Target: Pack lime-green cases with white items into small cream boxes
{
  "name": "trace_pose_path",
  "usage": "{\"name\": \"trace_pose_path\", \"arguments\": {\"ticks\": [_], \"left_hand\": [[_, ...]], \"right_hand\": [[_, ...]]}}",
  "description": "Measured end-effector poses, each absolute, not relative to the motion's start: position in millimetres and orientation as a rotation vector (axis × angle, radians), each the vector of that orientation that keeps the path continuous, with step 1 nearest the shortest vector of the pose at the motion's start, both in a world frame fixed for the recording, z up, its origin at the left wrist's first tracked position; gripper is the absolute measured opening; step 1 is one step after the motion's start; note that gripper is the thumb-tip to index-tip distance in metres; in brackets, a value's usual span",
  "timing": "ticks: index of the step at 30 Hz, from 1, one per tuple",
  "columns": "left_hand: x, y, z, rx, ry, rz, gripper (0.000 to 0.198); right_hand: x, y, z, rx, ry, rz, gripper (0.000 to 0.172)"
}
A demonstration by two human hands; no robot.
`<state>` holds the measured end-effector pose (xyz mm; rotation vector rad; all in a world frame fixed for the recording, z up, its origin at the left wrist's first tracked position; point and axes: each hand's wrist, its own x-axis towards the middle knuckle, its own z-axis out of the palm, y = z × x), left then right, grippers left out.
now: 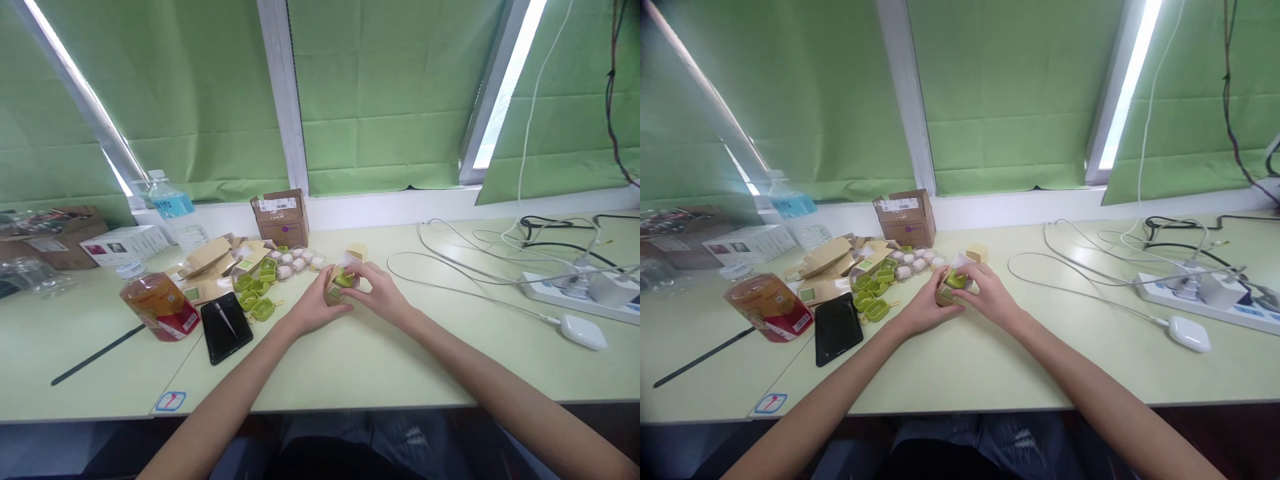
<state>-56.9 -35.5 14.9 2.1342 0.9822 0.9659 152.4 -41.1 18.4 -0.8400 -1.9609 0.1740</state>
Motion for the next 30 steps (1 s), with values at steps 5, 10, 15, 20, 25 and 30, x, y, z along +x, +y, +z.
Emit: {"name": "trace_pose_path", "arguments": {"ticks": [5,10,15,20,25,30], "left_hand": [[-42,-44,11,1.983,0.918,0.961,0.067],[-39,-43,9,1.96,0.964,1.051,0.067],[-44,-39,12,2.013,1.189,1.318,0.053],[-48,-40,19,2.196,1.109,1.212,0.029],[-50,-38,23,2.205,1.048,1.247,0.028],[-52,-37,25,2.2,1.056,1.214,0.034]], "right_hand": [[148,-46,23,-0.716,-1.992,0.072,0.02],[148,-44,19,-0.733,-1.945,0.001,0.023],[152,-41,18,-0.755,-1.873,0.099,0.015],[152,-43,17,-0.722,-1.93,0.147,0.015],[152,-43,20,-0.774,-1.848,0.342,0.021],[151,-38,18,-0.858,-1.626,0.629,0.029]]}}
